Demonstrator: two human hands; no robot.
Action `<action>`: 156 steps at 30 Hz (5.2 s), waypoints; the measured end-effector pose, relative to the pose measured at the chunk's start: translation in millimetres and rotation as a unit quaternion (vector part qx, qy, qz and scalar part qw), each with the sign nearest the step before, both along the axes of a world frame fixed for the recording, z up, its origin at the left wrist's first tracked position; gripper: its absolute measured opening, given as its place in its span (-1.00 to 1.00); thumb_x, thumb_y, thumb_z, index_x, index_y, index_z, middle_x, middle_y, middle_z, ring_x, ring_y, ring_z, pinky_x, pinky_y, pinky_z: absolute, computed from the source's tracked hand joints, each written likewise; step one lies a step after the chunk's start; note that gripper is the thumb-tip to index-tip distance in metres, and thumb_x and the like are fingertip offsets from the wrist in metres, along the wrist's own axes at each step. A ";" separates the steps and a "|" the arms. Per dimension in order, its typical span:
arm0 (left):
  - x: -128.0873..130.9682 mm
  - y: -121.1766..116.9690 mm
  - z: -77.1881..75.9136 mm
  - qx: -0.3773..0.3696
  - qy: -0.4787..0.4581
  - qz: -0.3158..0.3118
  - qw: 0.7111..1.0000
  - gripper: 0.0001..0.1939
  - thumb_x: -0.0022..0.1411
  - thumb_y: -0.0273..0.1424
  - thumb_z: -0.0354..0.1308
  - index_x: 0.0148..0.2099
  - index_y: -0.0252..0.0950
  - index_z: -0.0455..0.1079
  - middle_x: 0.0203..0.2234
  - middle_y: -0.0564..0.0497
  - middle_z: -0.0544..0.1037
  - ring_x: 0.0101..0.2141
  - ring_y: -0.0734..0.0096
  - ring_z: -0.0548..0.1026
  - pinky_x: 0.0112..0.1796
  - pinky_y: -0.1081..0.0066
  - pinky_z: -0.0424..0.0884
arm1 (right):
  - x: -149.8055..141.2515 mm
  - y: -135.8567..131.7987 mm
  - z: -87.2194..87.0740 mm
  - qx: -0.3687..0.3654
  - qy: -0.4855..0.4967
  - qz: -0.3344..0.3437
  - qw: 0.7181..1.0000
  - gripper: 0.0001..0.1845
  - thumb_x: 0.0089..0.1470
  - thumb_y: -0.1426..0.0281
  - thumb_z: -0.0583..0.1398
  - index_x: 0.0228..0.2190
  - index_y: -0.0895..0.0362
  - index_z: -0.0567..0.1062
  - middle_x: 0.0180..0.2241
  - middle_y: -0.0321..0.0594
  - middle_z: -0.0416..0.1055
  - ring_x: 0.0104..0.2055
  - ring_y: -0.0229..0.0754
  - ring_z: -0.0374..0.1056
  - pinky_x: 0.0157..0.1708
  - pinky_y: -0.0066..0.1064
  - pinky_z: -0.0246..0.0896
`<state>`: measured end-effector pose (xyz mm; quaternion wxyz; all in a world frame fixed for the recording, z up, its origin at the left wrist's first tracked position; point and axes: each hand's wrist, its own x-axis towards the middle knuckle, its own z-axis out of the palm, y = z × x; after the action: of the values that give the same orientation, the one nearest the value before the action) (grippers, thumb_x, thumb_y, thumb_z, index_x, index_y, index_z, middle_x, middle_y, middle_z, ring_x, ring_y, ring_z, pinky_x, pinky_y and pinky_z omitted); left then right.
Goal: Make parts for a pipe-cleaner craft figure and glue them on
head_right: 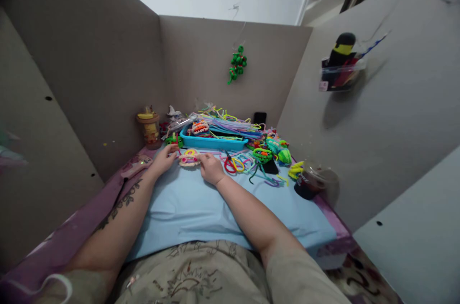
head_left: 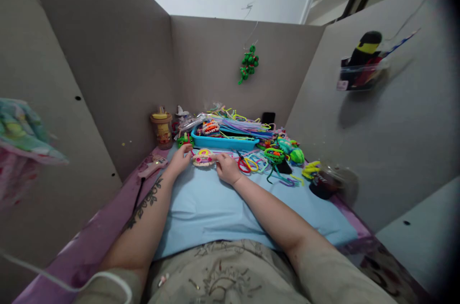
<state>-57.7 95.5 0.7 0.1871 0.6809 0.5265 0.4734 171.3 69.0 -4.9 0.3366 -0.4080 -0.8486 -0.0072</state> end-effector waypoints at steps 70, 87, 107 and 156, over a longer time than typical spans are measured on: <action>6.0 -14.3 -5.2 -0.075 0.197 0.136 0.968 -0.64 0.02 -0.58 0.06 -0.09 -0.30 0.37 -0.35 -0.16 0.57 -0.29 0.22 0.51 -0.31 0.40 0.34 | -18.3 30.7 -9.1 -0.079 0.171 -0.018 0.982 -0.55 -0.09 0.61 0.05 -0.12 0.15 0.40 -0.09 -0.09 0.28 -0.11 -0.16 0.29 -0.04 -0.28 0.22; 38.3 -23.6 15.1 -0.239 -0.458 -0.095 0.851 -0.88 0.15 -0.46 0.13 -0.23 -0.36 0.40 -0.29 -0.10 0.55 -0.22 0.37 0.52 -0.14 0.38 0.46 | -11.6 6.7 -0.2 -0.103 0.313 0.043 0.943 -0.62 -0.14 0.57 0.00 -0.24 0.14 0.42 -0.18 -0.13 0.33 -0.08 -0.15 0.28 -0.19 -0.34 0.32; 45.6 -38.7 17.2 -0.250 -0.418 -0.225 0.844 -0.64 -0.08 -0.31 0.35 -0.24 -0.41 0.44 -0.46 -0.04 0.53 -0.51 0.48 0.46 -0.48 0.50 0.37 | -12.3 -7.4 12.7 0.045 0.201 0.104 0.973 -0.75 0.06 0.41 0.16 -0.17 0.08 0.46 -0.20 -0.13 0.30 -0.10 -0.13 0.26 -0.06 -0.22 0.23; 65.7 -51.9 22.5 -0.184 -0.376 -0.200 0.886 -0.33 -0.17 -0.43 0.33 0.03 -0.31 0.19 -0.32 0.01 0.47 -0.43 0.49 0.43 -0.43 0.51 0.30 | -14.8 -3.9 6.7 0.077 0.216 0.081 0.970 -0.83 0.02 0.50 0.15 -0.28 0.10 0.47 -0.21 -0.11 0.25 -0.10 -0.11 0.26 -0.06 -0.21 0.27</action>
<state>8.0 43.6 23.2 0.5839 0.4957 0.3471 0.5411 156.5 65.2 1.8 0.5419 -0.3023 -0.7830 0.0430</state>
